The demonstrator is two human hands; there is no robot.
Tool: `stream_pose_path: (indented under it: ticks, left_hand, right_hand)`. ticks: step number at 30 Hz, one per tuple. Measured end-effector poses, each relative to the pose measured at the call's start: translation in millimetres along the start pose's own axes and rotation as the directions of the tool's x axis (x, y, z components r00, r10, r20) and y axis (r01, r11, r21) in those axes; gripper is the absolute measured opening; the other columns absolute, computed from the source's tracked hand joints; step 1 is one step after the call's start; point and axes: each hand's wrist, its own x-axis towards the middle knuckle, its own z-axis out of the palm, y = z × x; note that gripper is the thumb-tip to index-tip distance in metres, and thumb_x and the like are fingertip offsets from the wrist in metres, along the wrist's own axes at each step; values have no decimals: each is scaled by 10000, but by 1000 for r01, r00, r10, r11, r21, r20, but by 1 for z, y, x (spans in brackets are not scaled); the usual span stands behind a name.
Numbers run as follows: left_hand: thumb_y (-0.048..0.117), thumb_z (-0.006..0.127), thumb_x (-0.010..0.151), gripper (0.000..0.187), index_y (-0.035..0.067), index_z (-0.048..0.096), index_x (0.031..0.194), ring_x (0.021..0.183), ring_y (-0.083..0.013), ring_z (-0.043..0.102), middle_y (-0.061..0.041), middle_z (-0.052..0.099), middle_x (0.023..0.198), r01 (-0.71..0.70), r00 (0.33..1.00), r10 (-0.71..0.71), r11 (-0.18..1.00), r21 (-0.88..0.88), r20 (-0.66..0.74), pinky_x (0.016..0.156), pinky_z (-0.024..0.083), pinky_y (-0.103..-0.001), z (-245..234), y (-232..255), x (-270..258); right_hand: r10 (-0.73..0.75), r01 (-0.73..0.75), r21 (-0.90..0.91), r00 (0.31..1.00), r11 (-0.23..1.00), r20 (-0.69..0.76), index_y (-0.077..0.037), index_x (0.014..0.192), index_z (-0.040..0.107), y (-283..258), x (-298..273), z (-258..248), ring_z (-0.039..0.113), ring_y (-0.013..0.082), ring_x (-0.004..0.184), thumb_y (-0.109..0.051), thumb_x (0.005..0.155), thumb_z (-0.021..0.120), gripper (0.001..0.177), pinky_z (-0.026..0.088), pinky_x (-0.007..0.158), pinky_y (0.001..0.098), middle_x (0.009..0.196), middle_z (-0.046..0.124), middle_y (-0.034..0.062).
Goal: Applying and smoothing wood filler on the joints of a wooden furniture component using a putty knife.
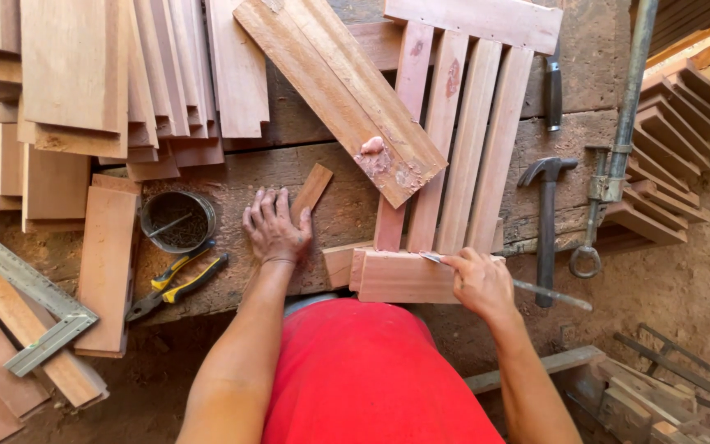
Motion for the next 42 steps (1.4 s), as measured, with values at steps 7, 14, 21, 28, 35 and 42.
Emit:
stream_pose_path:
  ticks: [7, 14, 21, 28, 35, 42]
  left_hand:
    - [602, 640, 861, 634, 195, 645, 1347, 1408, -257, 431, -50, 539, 1348, -1, 1000, 1, 1000, -4, -18, 1138, 293, -512, 1, -1, -1]
    - [605, 638, 858, 637, 194, 648, 1344, 1407, -261, 435, -51, 542, 1343, 0, 1000, 0, 1000, -8, -18, 1141, 291, -519, 1, 0, -4]
    - [596, 656, 840, 639, 198, 649, 1340, 1409, -258, 430, -49, 543, 1344, -1, 1000, 1, 1000, -5, -13, 1144, 285, -513, 2, -1, 0]
    - [601, 655, 849, 651, 194, 640, 1356, 1416, -260, 421, -49, 537, 1357, -7, 1000, 7, 1000, -4, -13, 1150, 278, -513, 3, 0, 2]
    - [607, 642, 856, 640, 199, 642, 1349, 1412, -259, 428, -50, 540, 1351, 0, 1000, 1, 1000, 8, -5, 1146, 285, -513, 3, -1, 1]
    - [592, 663, 847, 648, 195, 639, 1358, 1427, -256, 409, -50, 533, 1361, 9, 999, -9, 1000, 6, 35, 1156, 278, -514, 2, -1, -1]
  right_hand:
    - [18, -15, 92, 1000, 996, -23, -353, 1005, 765, -25, 3, -33, 719, 318, 959, -273, 904, 538, 262, 583, 796, 484, 1028, 687, -26]
    - [-18, 19, 28, 1000, 999, -11, -352, 978, 762, -27, -3, -22, 729, 300, 934, -302, 907, 542, 236, 585, 799, 478, 1022, 676, -51]
    - [-18, 20, 21, 998, 1000, -68, -366, 964, 761, -22, 1, 10, 716, 310, 919, -281, 892, 562, 229, 579, 802, 484, 1036, 657, -45]
    - [-9, 9, -2, 1000, 1000, -1, -354, 956, 770, -14, 10, -18, 720, 328, 896, -289, 903, 524, 260, 584, 792, 491, 1011, 654, -33]
    - [-36, 35, -4, 999, 999, -35, -355, 953, 760, -11, 4, 17, 712, 282, 946, -282, 887, 554, 228, 575, 811, 467, 1051, 654, -60]
    - [11, -9, 68, 999, 998, -36, -353, 993, 773, -4, 9, -5, 721, 345, 896, -289, 905, 555, 243, 584, 792, 510, 1040, 663, -18]
